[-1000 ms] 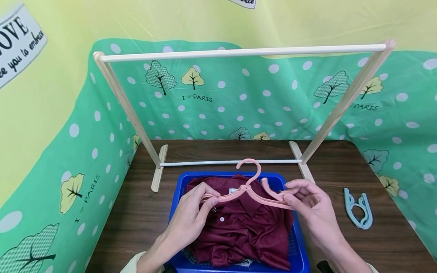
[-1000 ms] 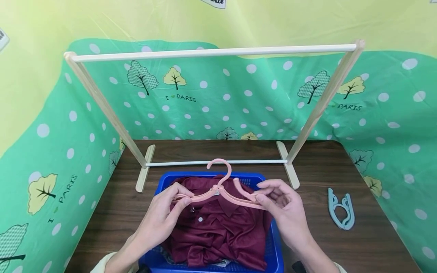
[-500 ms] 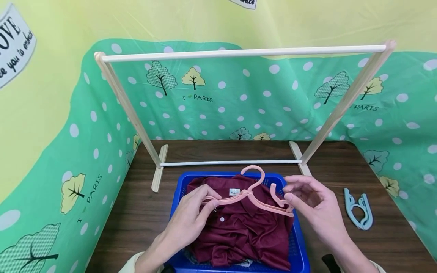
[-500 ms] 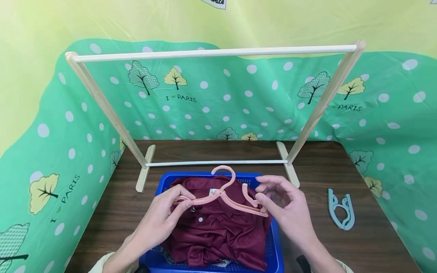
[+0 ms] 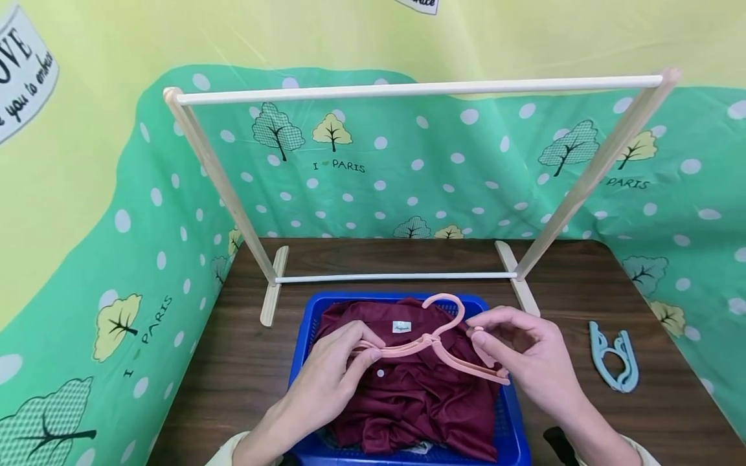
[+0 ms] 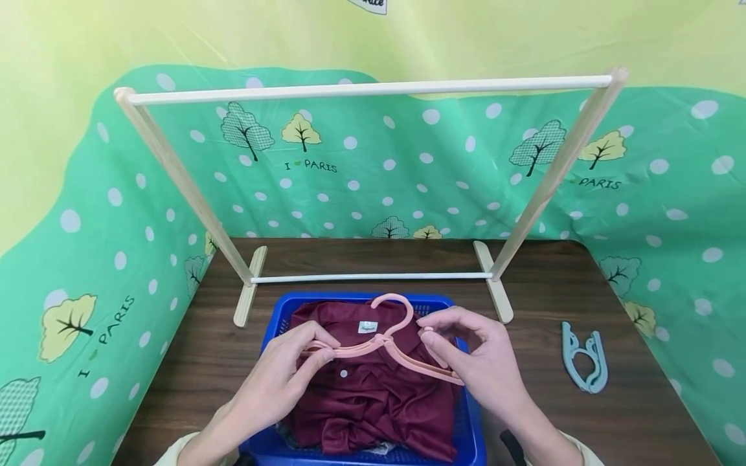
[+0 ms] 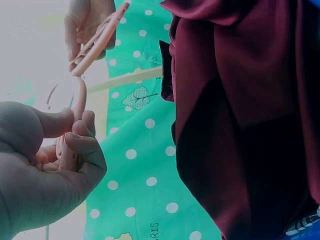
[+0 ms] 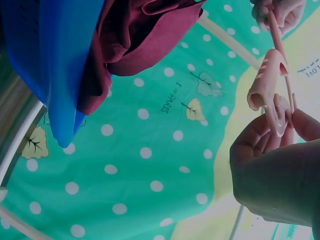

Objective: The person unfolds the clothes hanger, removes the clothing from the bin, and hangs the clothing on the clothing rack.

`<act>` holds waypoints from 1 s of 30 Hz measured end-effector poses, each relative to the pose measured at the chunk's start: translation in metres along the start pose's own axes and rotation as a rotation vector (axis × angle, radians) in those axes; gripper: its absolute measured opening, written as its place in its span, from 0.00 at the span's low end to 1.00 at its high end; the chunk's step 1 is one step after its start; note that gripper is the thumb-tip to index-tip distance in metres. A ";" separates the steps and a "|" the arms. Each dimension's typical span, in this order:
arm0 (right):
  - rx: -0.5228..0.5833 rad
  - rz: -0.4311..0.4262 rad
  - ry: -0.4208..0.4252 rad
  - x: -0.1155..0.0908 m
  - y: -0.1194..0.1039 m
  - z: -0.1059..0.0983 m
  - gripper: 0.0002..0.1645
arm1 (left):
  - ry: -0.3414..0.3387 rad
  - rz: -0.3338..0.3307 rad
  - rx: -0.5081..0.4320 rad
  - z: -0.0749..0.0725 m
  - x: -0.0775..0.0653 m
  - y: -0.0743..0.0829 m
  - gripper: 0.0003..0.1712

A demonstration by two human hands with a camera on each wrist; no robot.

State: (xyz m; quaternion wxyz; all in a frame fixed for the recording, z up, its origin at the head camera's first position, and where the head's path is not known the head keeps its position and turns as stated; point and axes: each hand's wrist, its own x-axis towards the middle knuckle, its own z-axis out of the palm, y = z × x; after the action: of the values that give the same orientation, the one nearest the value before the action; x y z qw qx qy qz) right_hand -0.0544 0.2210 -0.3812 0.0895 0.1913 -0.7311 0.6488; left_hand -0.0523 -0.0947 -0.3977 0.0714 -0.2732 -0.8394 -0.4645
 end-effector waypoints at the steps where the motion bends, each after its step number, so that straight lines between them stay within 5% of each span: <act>1: -0.007 -0.005 0.006 0.000 0.001 0.000 0.16 | 0.002 0.000 0.001 0.000 0.000 0.000 0.04; 10: -0.011 0.007 0.095 -0.002 0.001 -0.014 0.15 | 0.050 0.015 0.062 -0.004 -0.001 -0.005 0.06; 20: -0.090 0.133 0.248 -0.007 -0.004 -0.037 0.07 | 0.110 0.009 0.072 -0.012 -0.002 -0.011 0.06; 30: 0.036 0.164 0.366 -0.015 0.012 -0.061 0.07 | 0.186 -0.047 0.023 -0.018 -0.003 -0.014 0.08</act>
State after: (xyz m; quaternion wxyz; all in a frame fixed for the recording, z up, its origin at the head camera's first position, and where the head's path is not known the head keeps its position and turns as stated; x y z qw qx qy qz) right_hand -0.0523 0.2840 -0.3894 0.1645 0.0117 -0.7041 0.6907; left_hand -0.0593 -0.1165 -0.3994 0.1412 -0.2081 -0.8406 -0.4797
